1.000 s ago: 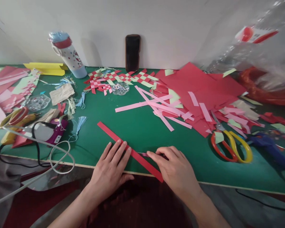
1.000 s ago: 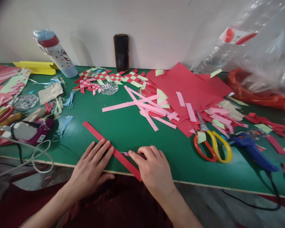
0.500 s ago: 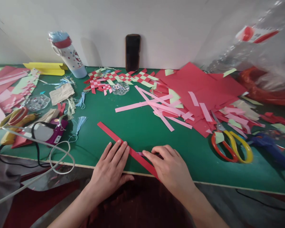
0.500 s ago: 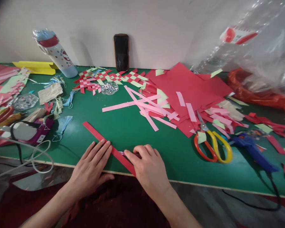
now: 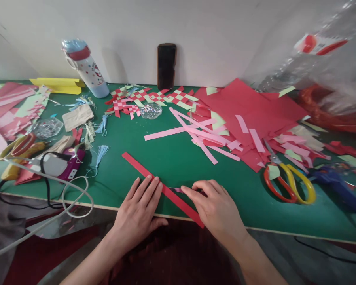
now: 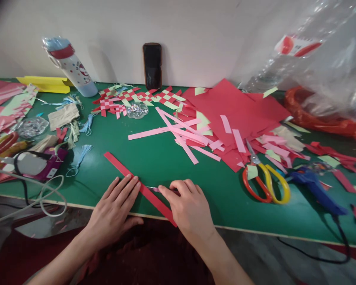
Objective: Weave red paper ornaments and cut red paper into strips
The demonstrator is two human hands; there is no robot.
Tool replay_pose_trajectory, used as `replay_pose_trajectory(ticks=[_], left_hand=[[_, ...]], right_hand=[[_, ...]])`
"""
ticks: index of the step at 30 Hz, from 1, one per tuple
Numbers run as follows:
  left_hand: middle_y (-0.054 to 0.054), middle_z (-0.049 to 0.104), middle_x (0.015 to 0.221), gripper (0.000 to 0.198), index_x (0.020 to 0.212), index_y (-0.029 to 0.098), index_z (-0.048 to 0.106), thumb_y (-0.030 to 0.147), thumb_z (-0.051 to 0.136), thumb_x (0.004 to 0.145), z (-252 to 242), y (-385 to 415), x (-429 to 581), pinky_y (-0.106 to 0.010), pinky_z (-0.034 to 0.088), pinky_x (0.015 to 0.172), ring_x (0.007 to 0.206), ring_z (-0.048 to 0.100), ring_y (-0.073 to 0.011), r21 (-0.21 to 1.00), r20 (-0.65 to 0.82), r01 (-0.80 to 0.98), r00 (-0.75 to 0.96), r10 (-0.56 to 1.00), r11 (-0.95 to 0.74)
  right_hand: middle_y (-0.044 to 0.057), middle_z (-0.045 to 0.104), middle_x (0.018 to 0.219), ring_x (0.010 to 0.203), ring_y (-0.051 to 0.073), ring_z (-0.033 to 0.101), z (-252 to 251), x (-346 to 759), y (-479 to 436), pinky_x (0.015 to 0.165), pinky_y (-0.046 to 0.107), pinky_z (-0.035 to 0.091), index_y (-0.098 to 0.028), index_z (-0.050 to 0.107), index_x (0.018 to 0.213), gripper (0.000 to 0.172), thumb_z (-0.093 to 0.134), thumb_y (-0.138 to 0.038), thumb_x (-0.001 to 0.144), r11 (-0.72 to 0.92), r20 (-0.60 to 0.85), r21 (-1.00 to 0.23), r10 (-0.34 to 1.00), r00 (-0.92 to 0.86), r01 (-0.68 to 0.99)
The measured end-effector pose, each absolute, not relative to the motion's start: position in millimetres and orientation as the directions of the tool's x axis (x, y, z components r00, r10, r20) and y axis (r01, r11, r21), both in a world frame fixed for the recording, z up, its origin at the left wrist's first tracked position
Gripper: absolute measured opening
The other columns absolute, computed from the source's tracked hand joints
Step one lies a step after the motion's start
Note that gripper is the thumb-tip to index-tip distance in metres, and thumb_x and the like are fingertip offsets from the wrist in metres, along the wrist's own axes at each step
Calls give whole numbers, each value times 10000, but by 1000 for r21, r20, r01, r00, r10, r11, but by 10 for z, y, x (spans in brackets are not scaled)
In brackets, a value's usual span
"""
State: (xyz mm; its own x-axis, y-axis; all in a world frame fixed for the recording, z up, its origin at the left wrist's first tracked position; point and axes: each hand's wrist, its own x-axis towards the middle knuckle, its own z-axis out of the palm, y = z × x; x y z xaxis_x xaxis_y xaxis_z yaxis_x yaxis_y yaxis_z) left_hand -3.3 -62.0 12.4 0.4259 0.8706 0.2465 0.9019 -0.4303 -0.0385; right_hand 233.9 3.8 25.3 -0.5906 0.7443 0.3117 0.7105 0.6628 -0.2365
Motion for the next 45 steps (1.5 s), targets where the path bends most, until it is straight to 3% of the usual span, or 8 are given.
replay_pose_trajectory(ticks=[7,13,19,45], left_hand=[[-139,452,1494,751,1403,122,490,667,429,891,152,-623,34,-512,193,1193,1391,380,-305,-19,205,904,421,884,-426],[-175,394,1518,717,1422,260,479,672,521,837,184,-611,7,-558,311,1111,1402,346,-382,21,202,921,377,904,-389],[-194,446,1484,892,1415,43,446,731,408,849,166,-592,-17,-488,285,1141,1385,372,-342,-40,213,919,392,895,-393],[-159,434,1502,902,1417,65,458,751,394,837,130,-600,-27,-478,244,1178,1411,343,-331,-15,205,926,372,905,-377]], right_hand=[[44,650,898,810,159,536,259,2374,4,730,301,412,-290,704,1145,304,526,-158,937,666,288,-232,743,-604,709],[49,652,896,807,168,539,281,2391,8,722,305,407,-282,699,1152,323,513,-134,934,673,298,-237,737,-607,701],[41,653,913,819,174,533,267,2401,5,735,309,402,-283,688,1164,320,532,-134,928,673,277,-255,739,-614,694],[47,652,912,828,167,526,279,2232,58,731,300,396,-283,704,1150,308,523,-152,939,684,292,-250,728,-620,686]])
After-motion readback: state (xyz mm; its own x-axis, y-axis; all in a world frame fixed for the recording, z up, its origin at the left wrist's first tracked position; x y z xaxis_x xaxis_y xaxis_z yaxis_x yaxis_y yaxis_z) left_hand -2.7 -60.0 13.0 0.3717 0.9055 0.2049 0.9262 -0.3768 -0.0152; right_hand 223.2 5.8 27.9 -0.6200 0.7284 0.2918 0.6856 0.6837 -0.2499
